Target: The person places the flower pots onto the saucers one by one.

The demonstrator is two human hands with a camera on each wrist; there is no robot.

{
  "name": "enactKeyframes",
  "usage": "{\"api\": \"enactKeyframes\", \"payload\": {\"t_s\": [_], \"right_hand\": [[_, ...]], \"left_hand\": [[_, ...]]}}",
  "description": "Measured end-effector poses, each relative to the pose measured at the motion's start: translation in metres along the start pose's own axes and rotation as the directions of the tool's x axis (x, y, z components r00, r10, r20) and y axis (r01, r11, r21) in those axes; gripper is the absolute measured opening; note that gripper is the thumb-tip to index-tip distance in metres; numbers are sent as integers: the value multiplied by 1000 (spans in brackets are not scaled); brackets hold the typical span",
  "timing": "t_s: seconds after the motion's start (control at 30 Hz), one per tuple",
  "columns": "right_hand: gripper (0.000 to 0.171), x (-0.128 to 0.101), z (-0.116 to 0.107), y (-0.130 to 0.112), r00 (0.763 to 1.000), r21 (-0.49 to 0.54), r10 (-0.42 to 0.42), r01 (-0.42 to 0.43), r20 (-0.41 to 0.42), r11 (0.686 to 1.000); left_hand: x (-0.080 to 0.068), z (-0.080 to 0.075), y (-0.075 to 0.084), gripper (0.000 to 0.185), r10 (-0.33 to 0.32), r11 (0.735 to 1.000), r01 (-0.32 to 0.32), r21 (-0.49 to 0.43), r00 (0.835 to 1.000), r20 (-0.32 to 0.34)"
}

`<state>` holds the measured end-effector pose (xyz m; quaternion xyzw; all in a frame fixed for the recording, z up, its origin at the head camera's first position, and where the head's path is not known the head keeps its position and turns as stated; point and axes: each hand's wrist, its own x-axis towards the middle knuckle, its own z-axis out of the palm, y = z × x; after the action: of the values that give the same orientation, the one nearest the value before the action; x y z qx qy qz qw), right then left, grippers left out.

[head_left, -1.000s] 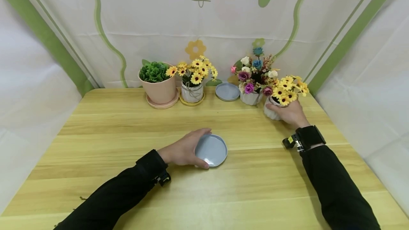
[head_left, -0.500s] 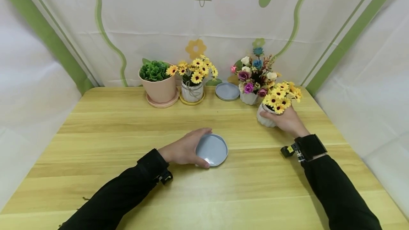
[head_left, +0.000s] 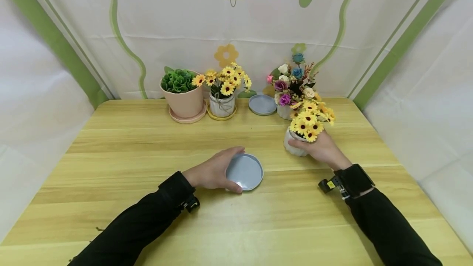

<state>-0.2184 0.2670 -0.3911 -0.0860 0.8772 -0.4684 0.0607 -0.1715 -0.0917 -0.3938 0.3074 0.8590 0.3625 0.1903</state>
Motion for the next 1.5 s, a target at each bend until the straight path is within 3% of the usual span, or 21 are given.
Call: {"api": "enactKeyframes", "payload": {"t_s": [0.67, 0.9, 1.23, 1.5], "right_hand": [[90, -18, 44, -29, 993, -6, -53, 54, 109, 999], [84, -18, 56, -37, 981, -30, -134, 140, 141, 990], [82, -17, 62, -41, 975, -2, -187, 188, 123, 982], [84, -17, 61, -58, 968, 1, -232, 233, 94, 972]], "left_hand": [[0, 0, -2, 116, 4, 1000, -3, -19, 1000, 2], [0, 0, -2, 116, 9, 999, -10, -33, 1000, -1], [0, 3, -5, 117, -3, 998, 4, -60, 1000, 9], [-1, 2, -6, 116, 5, 999, -4, -46, 1000, 9]]}}
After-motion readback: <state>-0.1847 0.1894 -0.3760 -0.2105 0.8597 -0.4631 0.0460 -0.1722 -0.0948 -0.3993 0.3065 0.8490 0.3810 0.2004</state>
